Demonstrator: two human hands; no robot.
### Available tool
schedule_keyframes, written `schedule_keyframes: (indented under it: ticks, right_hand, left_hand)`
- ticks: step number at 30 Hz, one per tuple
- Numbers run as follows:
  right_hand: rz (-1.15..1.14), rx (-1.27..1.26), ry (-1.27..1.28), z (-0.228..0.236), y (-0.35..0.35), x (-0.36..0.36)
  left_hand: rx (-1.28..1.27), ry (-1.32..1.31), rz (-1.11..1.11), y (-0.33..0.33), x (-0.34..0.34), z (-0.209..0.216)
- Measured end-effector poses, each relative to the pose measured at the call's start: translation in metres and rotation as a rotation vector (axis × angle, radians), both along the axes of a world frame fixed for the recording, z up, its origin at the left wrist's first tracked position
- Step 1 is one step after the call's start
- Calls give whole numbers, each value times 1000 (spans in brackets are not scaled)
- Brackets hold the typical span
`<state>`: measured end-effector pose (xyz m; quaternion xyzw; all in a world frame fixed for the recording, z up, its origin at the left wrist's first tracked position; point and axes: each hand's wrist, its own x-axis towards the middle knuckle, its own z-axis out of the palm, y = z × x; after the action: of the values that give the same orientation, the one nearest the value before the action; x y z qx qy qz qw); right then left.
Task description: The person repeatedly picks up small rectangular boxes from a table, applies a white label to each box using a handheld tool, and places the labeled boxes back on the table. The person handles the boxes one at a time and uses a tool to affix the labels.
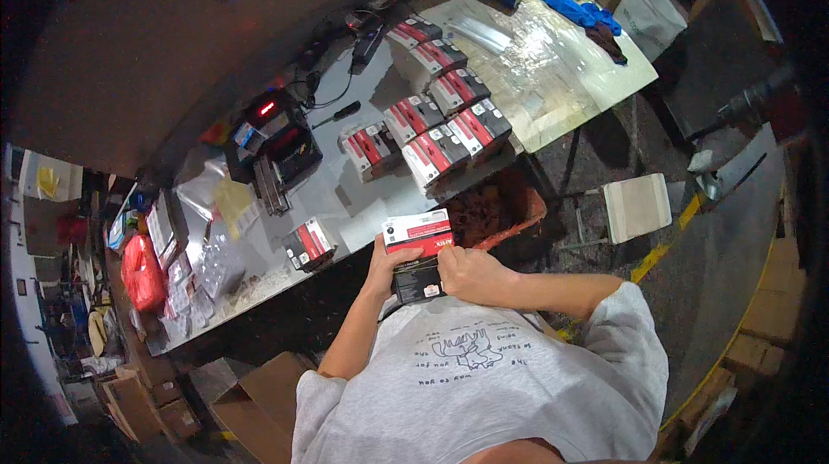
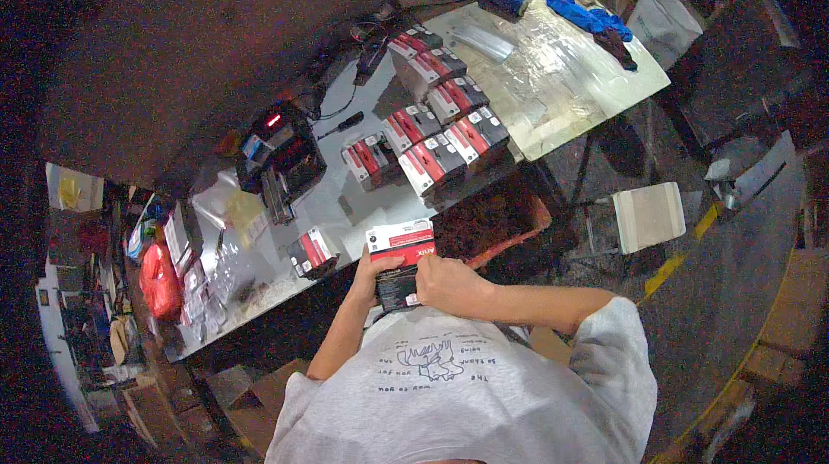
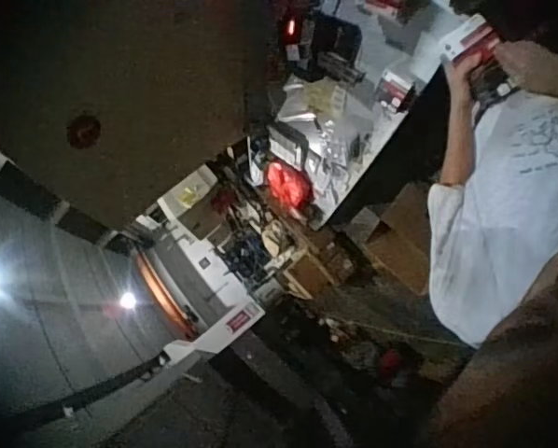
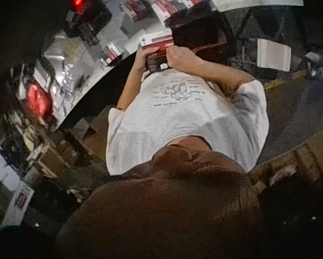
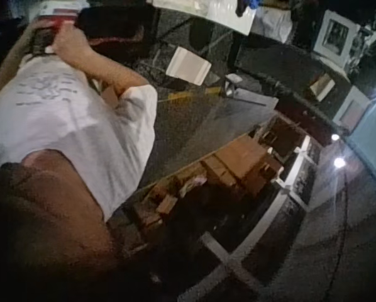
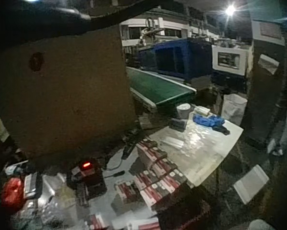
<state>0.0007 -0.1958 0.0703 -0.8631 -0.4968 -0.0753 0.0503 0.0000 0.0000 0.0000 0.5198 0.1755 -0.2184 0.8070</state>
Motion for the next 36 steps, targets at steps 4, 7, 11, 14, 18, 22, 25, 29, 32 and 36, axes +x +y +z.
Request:
schedule_keyframes:
  ticks: [4, 7, 11, 14, 18, 22, 25, 29, 32, 36]
  right_hand:
    - [80, -30, 16, -2, -5, 8]
    - [29, 152, -46, -6, -7, 14]
    - [-106, 384, 57, -10, -4, 20]
    - [-35, 416, 134, -10, -6, 18]
    - [24, 97, 27, -10, -6, 4]
    - [90, 125, 26, -18, -8, 8]
    - [92, 177, -4, -25, -7, 10]
    - [-102, 445, 121, -26, -4, 21]
    - [-127, 522, 221, -20, -10, 22]
    - [-58, 288, 151, -20, -16, 10]
  left_hand:
    - [99, 23, 2, -5, 2, 13]
    - [139, 9, 15, -7, -2, 17]
    - [168, -9, 33, -6, -5, 12]
    - [96, 24, 53, -2, -3, 10]
    - [156, 27, 40, -6, -3, 12]
    - [237, 64, 67, -12, -4, 16]
    - [254, 80, 62, -14, -5, 14]
    - [283, 61, 46, -11, -5, 11]
    - [222, 73, 45, -8, -3, 10]
    - [121, 61, 16, -11, -2, 14]
